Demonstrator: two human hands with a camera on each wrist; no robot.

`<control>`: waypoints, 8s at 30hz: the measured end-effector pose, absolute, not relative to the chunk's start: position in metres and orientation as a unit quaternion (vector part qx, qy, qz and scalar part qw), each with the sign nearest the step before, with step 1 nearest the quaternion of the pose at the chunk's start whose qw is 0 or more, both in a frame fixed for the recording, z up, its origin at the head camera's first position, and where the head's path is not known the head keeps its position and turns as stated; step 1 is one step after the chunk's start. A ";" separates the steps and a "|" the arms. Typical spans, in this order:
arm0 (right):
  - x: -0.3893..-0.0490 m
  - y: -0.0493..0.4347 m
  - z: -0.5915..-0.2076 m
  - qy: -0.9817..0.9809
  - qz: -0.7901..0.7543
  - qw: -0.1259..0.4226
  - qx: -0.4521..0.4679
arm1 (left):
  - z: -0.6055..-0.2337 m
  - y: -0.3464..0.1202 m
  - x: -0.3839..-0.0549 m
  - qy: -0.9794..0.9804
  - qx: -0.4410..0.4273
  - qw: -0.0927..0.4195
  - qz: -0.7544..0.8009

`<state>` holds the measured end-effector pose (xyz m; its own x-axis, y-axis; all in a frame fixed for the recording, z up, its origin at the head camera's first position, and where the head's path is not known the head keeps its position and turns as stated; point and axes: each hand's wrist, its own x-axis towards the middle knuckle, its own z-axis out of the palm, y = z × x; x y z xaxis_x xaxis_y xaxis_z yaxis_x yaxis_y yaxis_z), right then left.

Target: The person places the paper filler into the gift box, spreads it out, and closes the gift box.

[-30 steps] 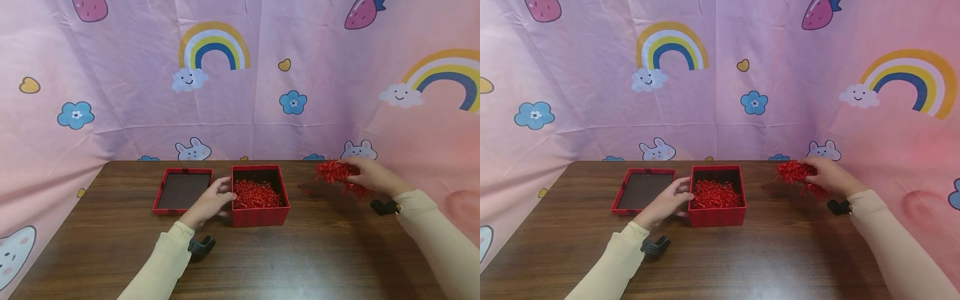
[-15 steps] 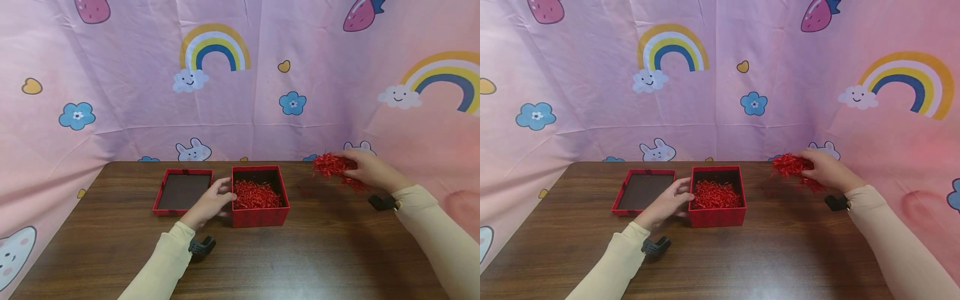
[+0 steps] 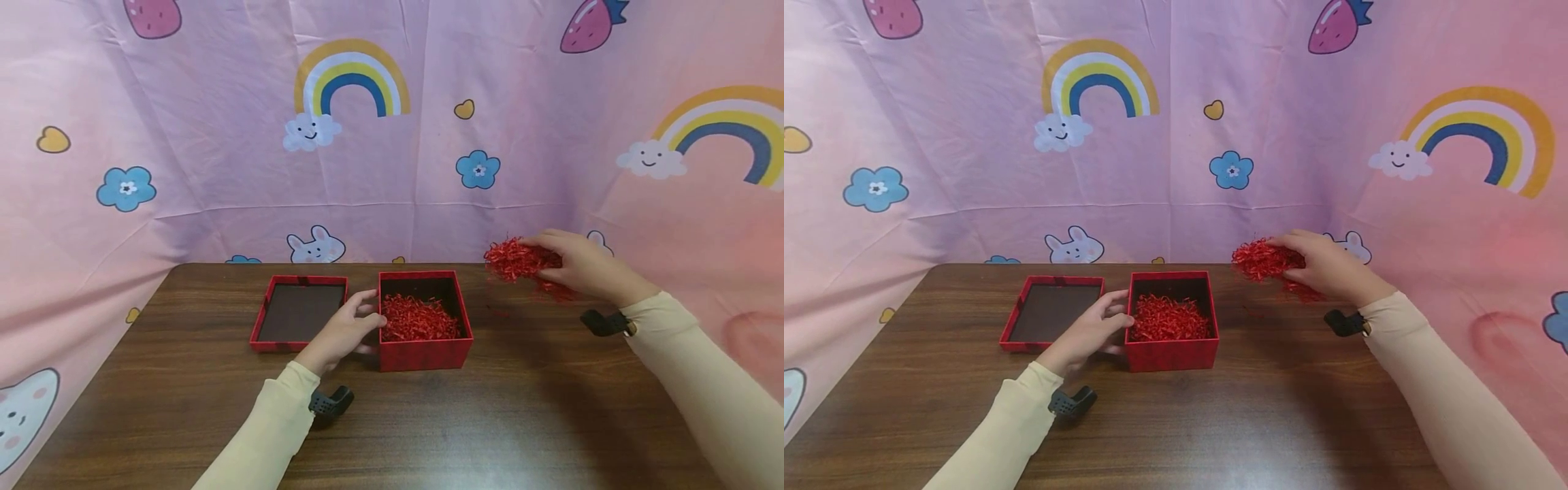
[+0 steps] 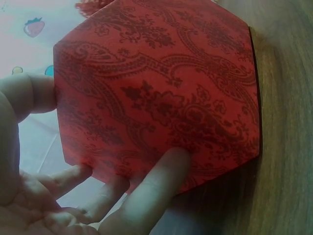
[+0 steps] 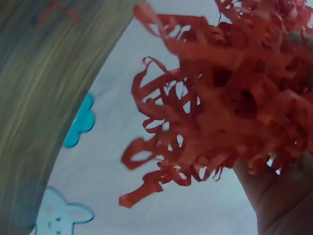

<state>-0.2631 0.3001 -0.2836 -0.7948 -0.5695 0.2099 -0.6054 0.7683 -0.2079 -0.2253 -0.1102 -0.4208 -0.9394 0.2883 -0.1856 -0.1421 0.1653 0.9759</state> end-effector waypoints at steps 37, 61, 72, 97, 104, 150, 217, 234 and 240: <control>-0.271 0.149 -0.301 -0.881 0.198 0.015 0.428 | -0.421 -0.111 -0.225 0.741 0.060 0.170 0.647; -0.284 0.151 -0.325 -0.882 0.217 -0.059 0.414 | -0.417 -0.110 -0.226 0.749 0.050 0.171 0.638; -0.273 0.137 -0.344 -0.874 0.137 -0.116 0.451 | -0.419 -0.111 -0.226 0.745 0.048 0.174 0.642; -0.260 0.152 -0.333 -0.920 0.145 -0.058 0.360 | -0.416 -0.115 -0.226 0.744 0.065 0.183 0.639; -0.260 0.132 -0.351 -0.895 0.137 -0.138 0.401 | -0.415 -0.113 -0.225 0.746 0.069 0.178 0.638; -0.305 0.289 -0.422 -0.923 0.140 -0.063 0.353 | -0.420 -0.115 -0.227 0.745 0.077 0.182 0.638; -0.260 0.221 -0.358 -0.896 0.341 -0.041 0.280 | -0.420 -0.115 -0.226 0.747 0.058 0.171 0.640; -0.264 0.224 -0.394 -0.836 0.479 -0.111 0.243 | -0.420 -0.113 -0.226 0.738 0.066 0.175 0.648; -0.262 0.224 -0.399 -0.823 0.503 -0.114 0.238 | -0.422 -0.114 -0.227 0.733 0.067 0.178 0.653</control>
<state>-0.2623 0.2244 -0.3988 -0.8602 -0.5073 0.0515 -0.2769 0.3800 -0.8826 -0.2265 -0.1137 -0.4223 -0.9280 0.3297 -0.1732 -0.1338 0.1388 0.9812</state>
